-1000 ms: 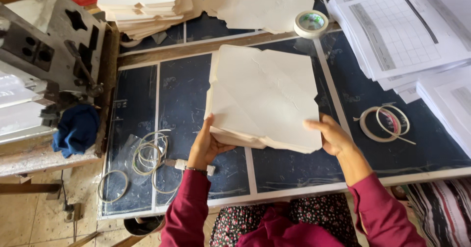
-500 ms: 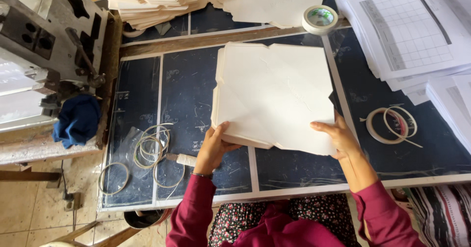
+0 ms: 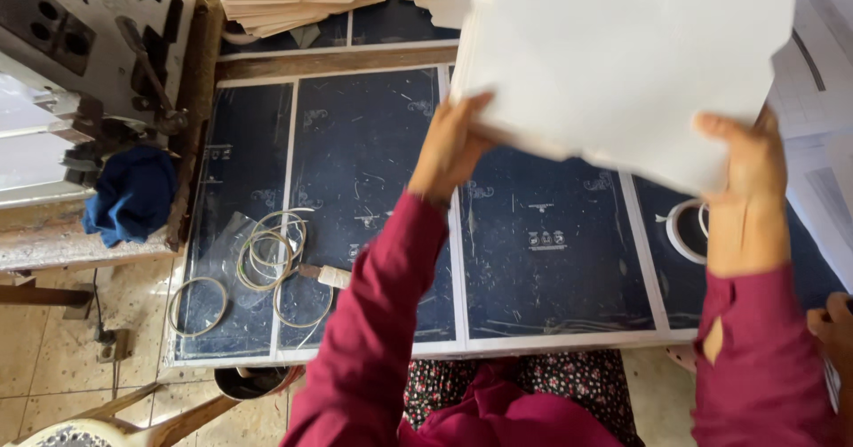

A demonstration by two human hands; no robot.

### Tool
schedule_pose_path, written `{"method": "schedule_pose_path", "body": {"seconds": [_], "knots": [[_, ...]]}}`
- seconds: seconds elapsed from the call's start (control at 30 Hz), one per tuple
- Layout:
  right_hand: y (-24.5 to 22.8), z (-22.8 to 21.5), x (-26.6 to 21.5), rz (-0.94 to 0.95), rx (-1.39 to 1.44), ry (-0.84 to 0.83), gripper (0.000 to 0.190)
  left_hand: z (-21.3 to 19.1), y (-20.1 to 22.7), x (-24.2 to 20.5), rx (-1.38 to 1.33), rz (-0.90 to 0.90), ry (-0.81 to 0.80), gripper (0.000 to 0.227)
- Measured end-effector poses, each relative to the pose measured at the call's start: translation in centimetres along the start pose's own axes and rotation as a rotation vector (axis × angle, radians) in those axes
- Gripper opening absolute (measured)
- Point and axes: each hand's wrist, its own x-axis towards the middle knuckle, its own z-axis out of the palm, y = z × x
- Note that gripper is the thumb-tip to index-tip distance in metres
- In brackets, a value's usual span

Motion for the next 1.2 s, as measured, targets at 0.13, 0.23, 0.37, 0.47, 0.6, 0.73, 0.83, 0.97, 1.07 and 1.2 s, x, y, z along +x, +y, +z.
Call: {"method": "schedule_pose_path", "body": {"seconds": [0.13,0.23,0.37,0.47,0.6,0.73,0.83,0.97,1.07,1.2], "knots": [[-0.2,1.9,5.6,-0.105,0.197,-0.008,0.057,4.9,2.4,6.6,0.07,-0.036,-0.025,0.063],[1.5,3.4,9.3,-0.127,0.441,-0.097,0.053,5.8,1.6,11.1,0.098,0.019,0.017,0.084],[5.3,4.5,11.3,0.204,0.38,0.135,0.047,4.0,-0.7,10.7,0.022,-0.039,-0.004,0.086],[9.7,3.4,12.4,0.345,0.323,0.133,0.043,3.2,-2.1,8.1,0.029,-0.103,-0.02,0.103],[11.6,2.0,15.0,0.567,0.435,0.075,0.041,0.9,-4.4,4.1,0.375,-0.167,-0.103,0.072],[10.7,0.5,14.4,0.352,0.157,0.18,0.033,-4.8,-2.5,-0.9,0.517,-0.23,-0.164,0.06],[11.8,-0.6,12.3,0.193,-0.067,0.113,0.054,-12.4,0.9,-1.6,0.337,-0.168,0.057,0.043],[2.6,4.9,-1.9,-0.149,-0.43,0.044,0.043,-20.5,8.2,-0.2,0.139,0.104,0.345,0.022],[1.1,7.7,-11.9,-0.213,-0.475,-0.097,0.043,-22.6,13.0,2.3,0.126,0.149,0.576,0.021],[5.6,8.4,-20.0,-0.321,-0.722,-0.29,0.04,-20.9,16.6,6.2,0.089,0.273,0.597,0.035]]}}
